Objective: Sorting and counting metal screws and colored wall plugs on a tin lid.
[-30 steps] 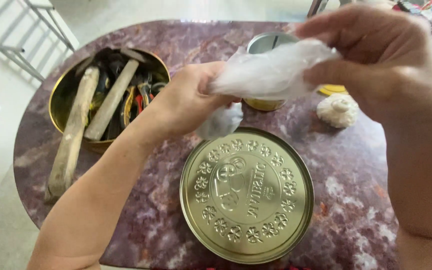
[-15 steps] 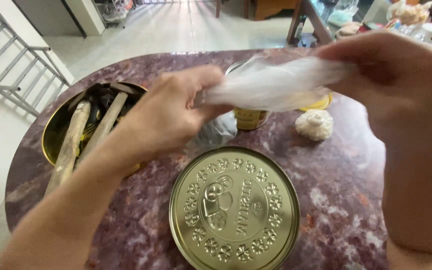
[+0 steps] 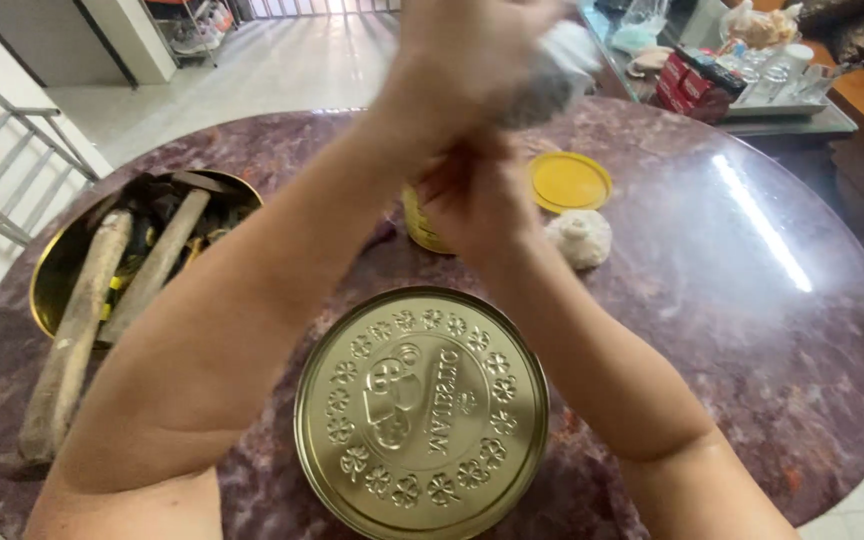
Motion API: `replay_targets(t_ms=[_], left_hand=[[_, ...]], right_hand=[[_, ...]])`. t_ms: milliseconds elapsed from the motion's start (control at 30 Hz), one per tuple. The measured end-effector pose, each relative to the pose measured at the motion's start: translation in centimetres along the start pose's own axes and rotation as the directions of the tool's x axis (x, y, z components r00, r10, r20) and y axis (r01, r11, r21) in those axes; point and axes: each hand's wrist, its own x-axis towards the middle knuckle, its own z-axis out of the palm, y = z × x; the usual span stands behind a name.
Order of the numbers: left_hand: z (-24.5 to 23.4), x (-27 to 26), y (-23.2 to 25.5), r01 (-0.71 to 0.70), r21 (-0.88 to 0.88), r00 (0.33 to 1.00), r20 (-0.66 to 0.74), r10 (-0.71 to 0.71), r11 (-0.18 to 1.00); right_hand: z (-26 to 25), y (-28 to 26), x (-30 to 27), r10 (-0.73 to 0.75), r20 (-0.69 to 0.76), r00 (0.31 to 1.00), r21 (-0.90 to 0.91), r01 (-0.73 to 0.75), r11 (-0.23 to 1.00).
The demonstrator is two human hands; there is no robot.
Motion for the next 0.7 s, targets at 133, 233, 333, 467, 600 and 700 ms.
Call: replay_targets(t_ms=[133,233,333,467,600,700], left_hand=[[-6.5,-2.8,2.3,0.642,-0.611,0.738,0.327,-0.591,0.463],[-9.1,-3.6,3.5,0.251,-0.872,0.959,0.165,-0.23,0.42],[-13.4,-3.2,5.6,0.312,-0.882,0.95,0.284,-0.128,0.352],[-14.7,-8.6,7.9,0.673,-0.623,0.737,0.511,-0.443,0.4],[-10.1,-17.8,7.3,0.717,-0.643,0.689,0.594,-0.415,0.269],[-8.0,-22.1,8.7,0.651,-0.561,0.759,0.505,-0.411,0.512]], right_hand=[[1.3,2.9,-0.6,0.013,0.026,1.0,0.007,-0.013,1.0],[1.3,0.8,1.0,-0.07,0.047,0.996,-0.096,0.075,0.993],[0.2,-6.1,3.1,-0.172,0.241,0.955,-0.278,0.238,0.93],[3.7,-13.2,-0.9,-0.166,0.397,0.902,-0.503,0.366,0.783],[10.0,-12.9,-5.8,0.072,0.443,0.894,-0.896,0.438,0.074],[10.6,-8.6,-6.3,0.226,0.383,0.896,-0.907,0.411,-0.094]])
